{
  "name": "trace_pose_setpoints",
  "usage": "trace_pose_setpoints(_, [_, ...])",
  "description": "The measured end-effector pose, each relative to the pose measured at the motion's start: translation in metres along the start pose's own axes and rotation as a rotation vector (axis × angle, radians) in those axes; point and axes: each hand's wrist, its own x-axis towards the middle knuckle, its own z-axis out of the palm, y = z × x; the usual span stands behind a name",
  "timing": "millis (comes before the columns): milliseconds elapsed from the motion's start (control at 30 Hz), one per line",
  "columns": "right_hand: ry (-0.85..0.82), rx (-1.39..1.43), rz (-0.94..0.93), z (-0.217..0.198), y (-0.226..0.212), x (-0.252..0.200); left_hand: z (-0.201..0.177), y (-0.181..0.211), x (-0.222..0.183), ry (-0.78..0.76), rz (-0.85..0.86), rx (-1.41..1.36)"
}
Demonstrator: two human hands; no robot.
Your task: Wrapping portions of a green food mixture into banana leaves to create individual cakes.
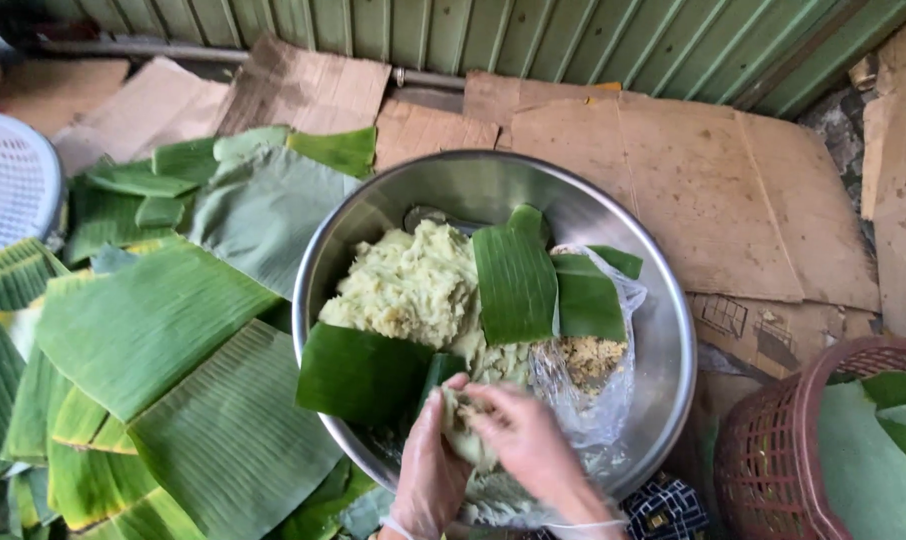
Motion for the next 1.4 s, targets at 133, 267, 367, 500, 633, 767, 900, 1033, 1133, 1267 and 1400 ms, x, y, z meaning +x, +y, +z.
trace_pose_setpoints(133, [0.183, -0.072, -0.115, 0.016, 0.027, 0.005, 0.01, 0.002, 0.003, 0.037, 0.0, -0.053])
trace_pose_setpoints(267, [0.379, 0.245, -0.322, 0.04, 0.029, -0.005, 0.017, 0.007, 0.0, 0.248, 0.086, -0.094])
trace_pose_setpoints(367, [0.254, 0.504, 0.116, 0.036, 0.029, -0.008, 0.008, 0.002, 0.0, 0.104, 0.112, -0.202])
trace_pose_setpoints(500, [0.031, 0.493, 0.048, 0.043, 0.012, -0.013, 0.009, -0.004, -0.01, -0.021, 0.043, -0.076])
trace_pose_setpoints(633, [0.209, 0.587, 0.043, 0.045, 0.029, -0.005, 0.004, -0.017, 0.0, -0.12, 0.197, 0.29])
trace_pose_setpoints(767, [0.366, 0.706, 0.034, 0.072, 0.052, 0.001, 0.008, -0.014, 0.004, 0.133, 0.219, 0.219])
trace_pose_setpoints(900, [0.375, 0.62, -0.187, 0.07, 0.049, -0.007, 0.032, 0.006, -0.001, 0.361, -0.007, 0.051])
trace_pose_setpoints(1033, [-0.035, 0.596, -0.338, 0.032, 0.034, -0.014, 0.019, 0.011, -0.008, 0.072, -0.022, -0.181])
trace_pose_setpoints(1133, [0.082, 0.608, -0.155, 0.012, 0.035, -0.015, 0.03, 0.023, -0.016, 0.088, -0.057, -0.396])
trace_pose_setpoints(1267, [0.18, 0.561, 0.005, 0.059, 0.063, -0.017, 0.027, 0.011, -0.016, 0.071, -0.013, -0.33])
trace_pose_setpoints(1400, [0.501, 0.303, -0.36, 0.063, 0.031, -0.022, -0.016, -0.014, 0.009, 0.018, 0.088, -0.213])
